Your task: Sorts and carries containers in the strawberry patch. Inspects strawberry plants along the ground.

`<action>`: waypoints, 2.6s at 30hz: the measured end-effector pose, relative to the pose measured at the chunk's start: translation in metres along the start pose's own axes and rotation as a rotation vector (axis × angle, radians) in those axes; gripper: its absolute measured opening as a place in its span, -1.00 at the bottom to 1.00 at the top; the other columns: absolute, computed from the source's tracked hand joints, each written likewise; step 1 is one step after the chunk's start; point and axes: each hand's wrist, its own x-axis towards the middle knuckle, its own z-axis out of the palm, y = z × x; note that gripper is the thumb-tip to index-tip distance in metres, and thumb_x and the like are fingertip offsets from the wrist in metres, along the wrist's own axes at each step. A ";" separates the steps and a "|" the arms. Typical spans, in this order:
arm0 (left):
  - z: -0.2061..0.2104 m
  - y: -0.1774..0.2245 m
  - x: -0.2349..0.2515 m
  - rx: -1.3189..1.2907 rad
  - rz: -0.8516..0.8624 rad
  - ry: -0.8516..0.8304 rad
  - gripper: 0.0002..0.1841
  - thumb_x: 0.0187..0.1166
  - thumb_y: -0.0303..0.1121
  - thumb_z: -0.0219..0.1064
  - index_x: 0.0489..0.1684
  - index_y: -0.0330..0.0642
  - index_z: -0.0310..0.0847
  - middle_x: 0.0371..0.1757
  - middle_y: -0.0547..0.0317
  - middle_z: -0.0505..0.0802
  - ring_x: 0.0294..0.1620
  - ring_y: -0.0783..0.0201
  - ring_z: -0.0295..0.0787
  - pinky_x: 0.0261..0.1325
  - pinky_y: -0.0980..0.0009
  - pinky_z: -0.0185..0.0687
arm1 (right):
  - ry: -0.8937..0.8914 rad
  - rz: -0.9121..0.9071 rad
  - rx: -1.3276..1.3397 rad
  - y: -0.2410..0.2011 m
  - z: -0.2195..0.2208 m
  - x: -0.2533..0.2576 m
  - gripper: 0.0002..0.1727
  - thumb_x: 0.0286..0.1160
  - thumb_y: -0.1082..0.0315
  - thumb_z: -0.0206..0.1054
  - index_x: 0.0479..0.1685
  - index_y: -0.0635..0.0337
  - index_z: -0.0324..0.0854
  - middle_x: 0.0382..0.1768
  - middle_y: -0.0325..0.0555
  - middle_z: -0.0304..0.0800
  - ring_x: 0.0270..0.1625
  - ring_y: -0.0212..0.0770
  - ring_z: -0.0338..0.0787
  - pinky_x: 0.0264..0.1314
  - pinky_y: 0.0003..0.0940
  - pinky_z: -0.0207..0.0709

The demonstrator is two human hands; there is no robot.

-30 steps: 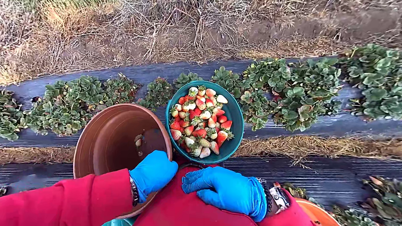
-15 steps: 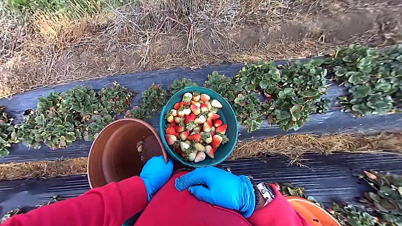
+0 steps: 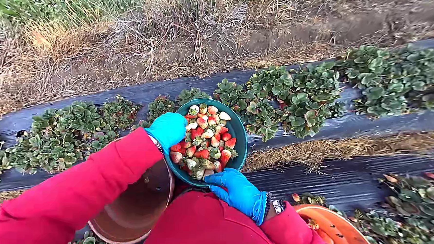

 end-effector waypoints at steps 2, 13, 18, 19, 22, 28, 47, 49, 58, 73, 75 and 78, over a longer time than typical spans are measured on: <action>0.006 0.007 0.037 0.261 0.021 0.024 -0.49 0.66 -0.53 0.22 0.61 -0.01 0.58 0.54 -0.09 0.67 0.60 -0.20 0.52 0.51 -0.18 0.50 | -0.027 0.015 0.012 -0.005 -0.003 -0.001 -0.49 0.88 0.05 -0.03 0.58 0.00 0.62 0.54 -0.10 0.69 0.69 -0.15 0.52 0.92 -0.03 -0.15; 0.012 0.021 -0.002 0.000 0.117 0.043 -0.59 0.81 -0.05 0.20 -0.19 -0.22 0.79 -0.06 -0.03 0.84 0.07 0.03 0.78 0.18 -0.02 0.63 | 0.438 0.060 0.788 -0.012 -0.002 -0.015 -0.46 0.76 0.11 0.14 0.60 0.20 0.52 0.51 -0.02 0.66 0.45 -0.25 0.73 0.53 -0.32 0.57; 0.093 0.057 -0.027 -0.541 0.450 -0.001 -0.71 0.50 -0.32 0.36 -0.61 -0.31 0.65 -0.37 0.11 0.75 -0.19 0.31 0.66 -0.02 0.24 0.54 | 0.626 0.145 1.078 -0.030 -0.006 0.001 -0.51 0.90 0.09 -0.05 0.42 0.25 0.58 0.12 -0.03 0.78 0.13 -0.31 0.76 0.28 -0.31 0.61; 0.105 0.061 -0.028 -0.641 0.516 0.034 -0.69 0.39 -0.40 0.38 -0.78 -0.29 0.51 -0.42 0.16 0.71 -0.21 0.38 0.63 -0.07 0.33 0.50 | 0.667 0.152 1.130 -0.030 -0.004 0.004 -0.54 0.93 0.15 -0.11 0.18 0.26 0.66 -0.06 -0.10 0.80 0.05 -0.36 0.76 0.24 -0.36 0.61; 0.105 0.051 -0.023 -0.900 0.636 -0.113 -0.60 0.41 -0.45 0.36 -0.90 0.02 0.40 -0.59 0.50 0.66 -0.49 0.65 0.56 -0.35 0.60 0.48 | 0.580 0.142 1.397 -0.027 -0.005 0.005 -0.49 0.96 0.11 -0.21 -0.24 0.09 0.61 -0.47 -0.33 0.65 -0.40 -0.50 0.64 -0.27 -0.55 0.54; 0.007 -0.041 0.035 -1.118 0.346 0.696 -0.52 0.84 -0.22 0.05 -0.65 -0.09 0.60 -0.60 0.30 0.80 -0.50 0.46 0.75 -0.24 0.46 0.72 | 0.414 0.159 1.542 -0.012 -0.011 0.004 -0.72 0.79 0.48 0.01 0.18 0.27 0.63 -0.26 -0.21 0.79 -0.46 -0.42 0.69 -0.36 -0.55 0.61; 0.082 0.069 0.002 0.344 0.231 -0.526 -0.36 0.82 0.10 0.05 0.90 0.25 0.16 0.99 0.13 -0.06 0.96 -0.30 -0.41 0.70 -0.54 -0.11 | 0.368 0.249 0.833 0.032 -0.007 -0.015 -0.71 0.63 0.55 0.17 0.09 0.25 0.81 0.29 0.06 0.73 0.32 -0.20 0.70 0.46 -0.27 0.53; 0.062 0.085 -0.002 0.403 0.196 -0.557 -0.41 0.82 0.16 -0.02 0.58 0.03 0.61 0.84 -0.05 0.36 0.79 -0.27 0.25 0.64 -0.35 0.23 | 0.471 0.260 0.923 0.042 -0.012 -0.024 -0.71 0.66 0.53 0.18 0.12 0.22 0.81 0.32 0.02 0.74 0.39 -0.25 0.69 0.51 -0.31 0.51; 0.102 0.207 0.012 -1.358 0.266 -0.295 -0.51 0.95 -0.24 -0.42 0.66 -0.22 0.20 0.19 0.14 0.79 0.13 0.36 0.79 0.21 0.36 0.75 | 1.190 -0.314 0.465 0.080 -0.026 -0.065 -0.22 0.82 -0.12 -0.04 0.67 0.44 0.38 0.65 0.28 0.48 0.78 0.17 0.37 0.87 0.04 0.11; 0.054 0.221 0.161 0.646 0.129 -0.248 -0.62 0.48 -0.60 0.28 0.24 -0.12 0.73 0.75 -0.04 0.44 0.74 -0.33 0.21 0.57 -0.38 0.24 | 1.373 0.660 0.784 0.259 0.061 -0.225 -0.64 0.65 0.29 0.17 0.21 0.09 0.83 0.22 -0.09 0.88 0.36 -0.21 0.79 0.52 -0.20 0.59; 0.051 0.234 0.180 0.749 0.068 -0.411 -0.59 0.53 -0.46 0.36 0.37 -0.15 0.64 0.80 -0.09 0.37 0.77 -0.38 0.17 0.58 -0.40 0.26 | 1.083 0.913 0.828 0.281 0.080 -0.260 -0.61 0.75 0.23 0.18 0.38 0.08 0.75 0.33 0.03 0.82 0.45 -0.03 0.75 0.60 0.01 0.48; 0.029 0.324 0.175 0.753 -0.066 -0.539 -0.61 0.76 -0.31 0.29 0.42 -0.37 0.63 0.63 -0.34 0.56 0.70 -0.30 0.37 0.66 -0.27 0.18 | 0.760 1.097 0.898 0.314 0.089 -0.296 -0.54 0.80 0.11 0.14 0.38 0.21 0.73 0.35 0.25 0.78 0.48 0.24 0.70 0.60 0.29 0.38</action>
